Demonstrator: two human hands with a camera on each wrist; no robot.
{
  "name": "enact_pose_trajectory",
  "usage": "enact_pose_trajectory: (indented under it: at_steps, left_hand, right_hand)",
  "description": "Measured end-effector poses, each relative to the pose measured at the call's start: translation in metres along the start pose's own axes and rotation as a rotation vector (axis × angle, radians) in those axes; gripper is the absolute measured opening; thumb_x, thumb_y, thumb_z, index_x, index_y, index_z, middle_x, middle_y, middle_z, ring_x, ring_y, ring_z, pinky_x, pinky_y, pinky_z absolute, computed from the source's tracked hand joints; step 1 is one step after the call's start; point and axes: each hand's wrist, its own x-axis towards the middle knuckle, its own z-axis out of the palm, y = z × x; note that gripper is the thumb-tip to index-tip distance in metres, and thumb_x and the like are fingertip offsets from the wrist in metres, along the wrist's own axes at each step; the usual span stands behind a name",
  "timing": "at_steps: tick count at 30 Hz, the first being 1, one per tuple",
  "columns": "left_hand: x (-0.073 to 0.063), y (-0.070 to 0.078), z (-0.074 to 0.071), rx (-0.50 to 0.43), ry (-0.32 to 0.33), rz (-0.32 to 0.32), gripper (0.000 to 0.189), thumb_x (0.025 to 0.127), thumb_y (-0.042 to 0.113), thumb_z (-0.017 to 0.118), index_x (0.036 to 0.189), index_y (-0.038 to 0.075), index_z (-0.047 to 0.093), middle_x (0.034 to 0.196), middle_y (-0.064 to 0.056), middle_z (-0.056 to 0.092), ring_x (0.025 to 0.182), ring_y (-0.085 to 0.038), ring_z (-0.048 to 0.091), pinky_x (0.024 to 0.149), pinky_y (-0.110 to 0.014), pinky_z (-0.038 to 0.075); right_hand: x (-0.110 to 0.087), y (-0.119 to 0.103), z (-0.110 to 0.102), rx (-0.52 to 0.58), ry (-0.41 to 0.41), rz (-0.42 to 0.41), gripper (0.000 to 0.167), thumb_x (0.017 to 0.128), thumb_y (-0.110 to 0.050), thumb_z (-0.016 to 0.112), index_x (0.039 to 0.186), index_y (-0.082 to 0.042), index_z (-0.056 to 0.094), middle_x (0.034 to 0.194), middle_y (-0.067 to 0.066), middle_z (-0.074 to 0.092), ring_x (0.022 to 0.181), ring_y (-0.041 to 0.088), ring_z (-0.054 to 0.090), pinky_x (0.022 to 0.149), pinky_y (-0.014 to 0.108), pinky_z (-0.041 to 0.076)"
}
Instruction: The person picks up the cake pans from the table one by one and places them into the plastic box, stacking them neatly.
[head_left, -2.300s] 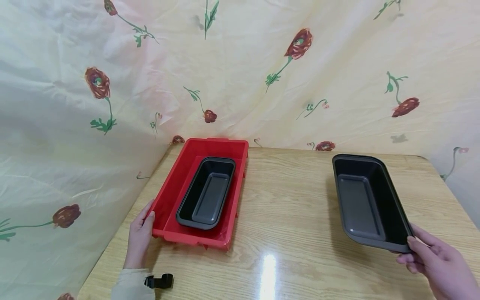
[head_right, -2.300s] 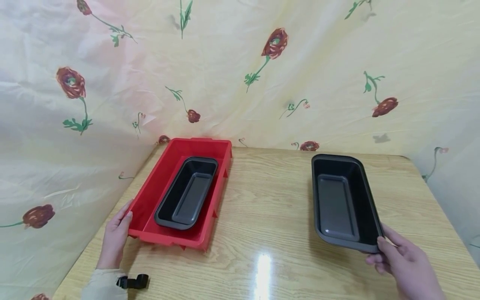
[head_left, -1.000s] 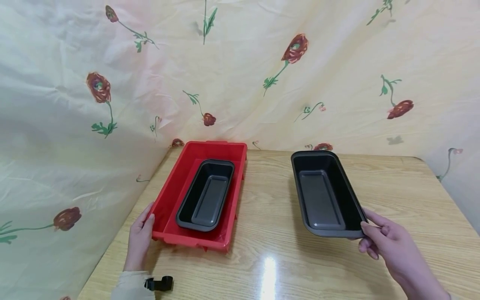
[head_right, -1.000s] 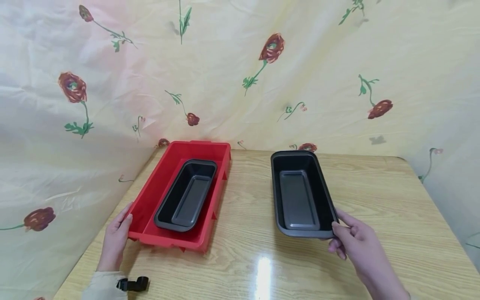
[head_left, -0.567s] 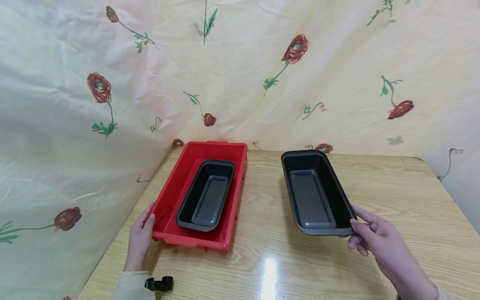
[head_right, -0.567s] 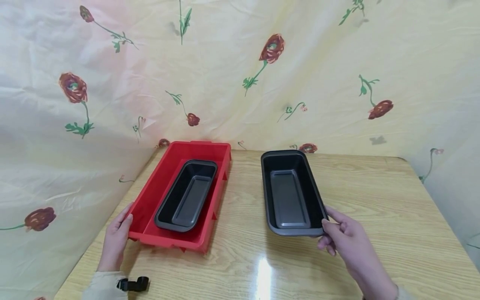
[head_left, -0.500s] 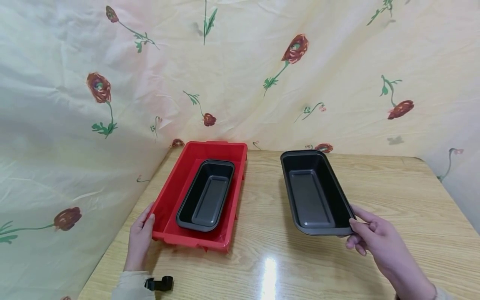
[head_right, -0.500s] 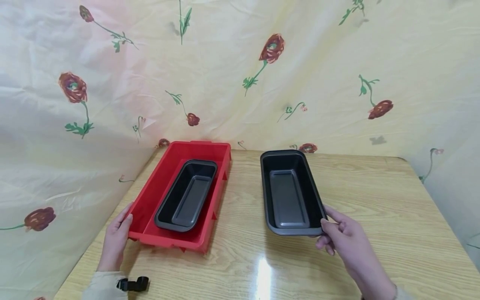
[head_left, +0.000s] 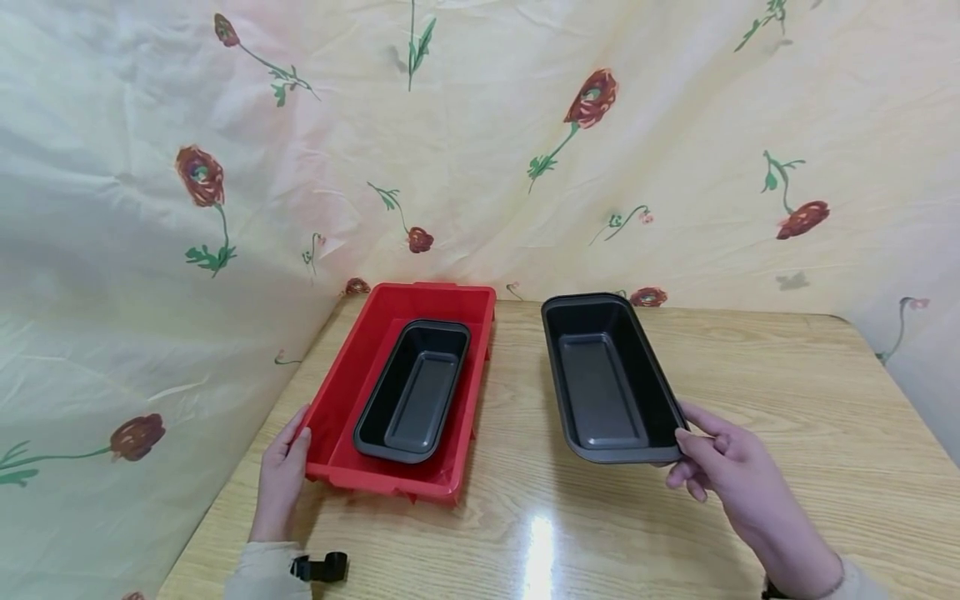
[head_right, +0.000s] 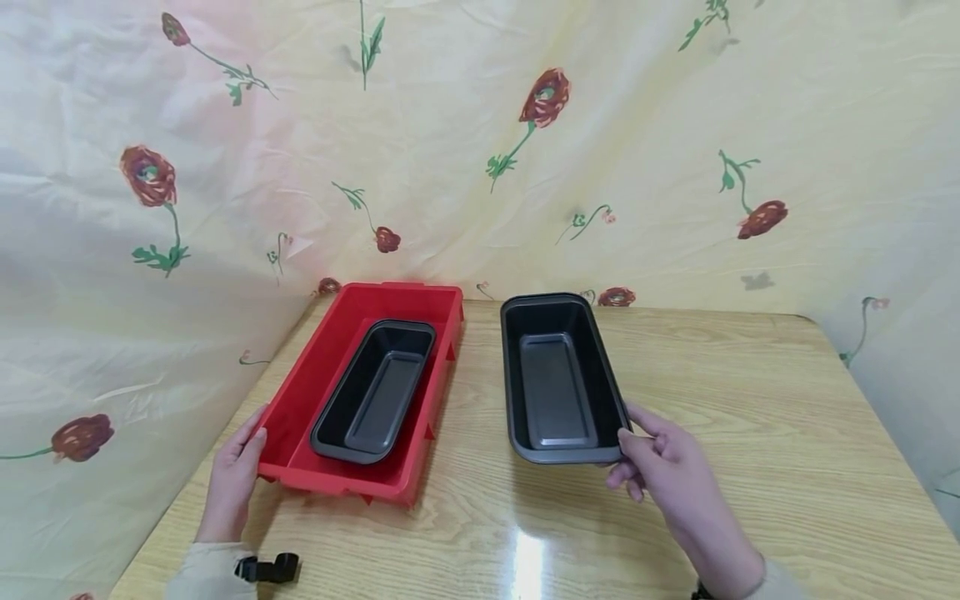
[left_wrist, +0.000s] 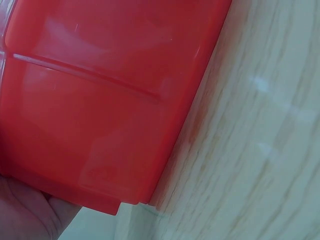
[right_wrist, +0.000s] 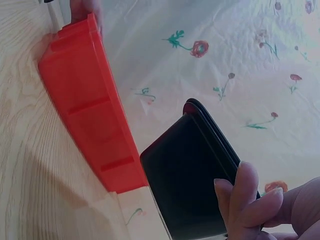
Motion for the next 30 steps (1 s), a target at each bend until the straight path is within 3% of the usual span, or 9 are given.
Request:
enact_pose_trajectory:
  at_steps: [4, 12, 23, 30]
  left_hand:
    - [0.0, 0.0, 0.0, 0.005, 0.003, 0.002, 0.05, 0.106, 0.028, 0.04, 0.154, 0.024, 0.031, 0.157, -0.009, 0.029, 0.135, -0.032, 0.035, 0.1, -0.04, 0.042]
    - [0.001, -0.002, 0.0, 0.012, 0.019, 0.012, 0.051, 0.105, 0.032, 0.041, 0.154, 0.022, 0.032, 0.155, -0.006, 0.032, 0.134, -0.029, 0.037, 0.088, -0.018, 0.048]
    - [0.001, 0.0, 0.002, 0.0, 0.016, 0.019, 0.05, 0.105, 0.03, 0.042, 0.154, 0.026, 0.032, 0.156, -0.005, 0.031, 0.135, -0.029, 0.035, 0.098, -0.039, 0.044]
    - [0.0, 0.001, 0.001, -0.011, 0.016, 0.01, 0.05, 0.106, 0.029, 0.04, 0.154, 0.023, 0.031, 0.156, -0.006, 0.03, 0.135, -0.029, 0.035, 0.098, -0.036, 0.044]
  right_hand:
    - [0.003, -0.002, 0.009, -0.022, -0.01, 0.011, 0.034, 0.101, -0.005, 0.05, 0.131, -0.021, 0.057, 0.092, 0.015, 0.073, 0.059, 0.017, 0.066, 0.043, 0.021, 0.044]
    - [0.011, -0.004, 0.025, -0.035, -0.042, -0.003, 0.045, 0.101, -0.006, 0.05, 0.143, 0.009, 0.039, 0.086, 0.015, 0.073, 0.059, 0.016, 0.067, 0.043, 0.02, 0.045]
    - [0.014, -0.006, 0.037, -0.06, -0.041, 0.015, 0.053, 0.102, -0.005, 0.047, 0.143, 0.019, 0.025, 0.084, 0.012, 0.072, 0.057, 0.016, 0.066, 0.042, 0.02, 0.044]
    - [0.018, -0.009, 0.046, -0.043, -0.041, 0.014, 0.052, 0.102, -0.004, 0.046, 0.143, 0.019, 0.026, 0.09, 0.01, 0.073, 0.056, 0.015, 0.066, 0.042, 0.02, 0.043]
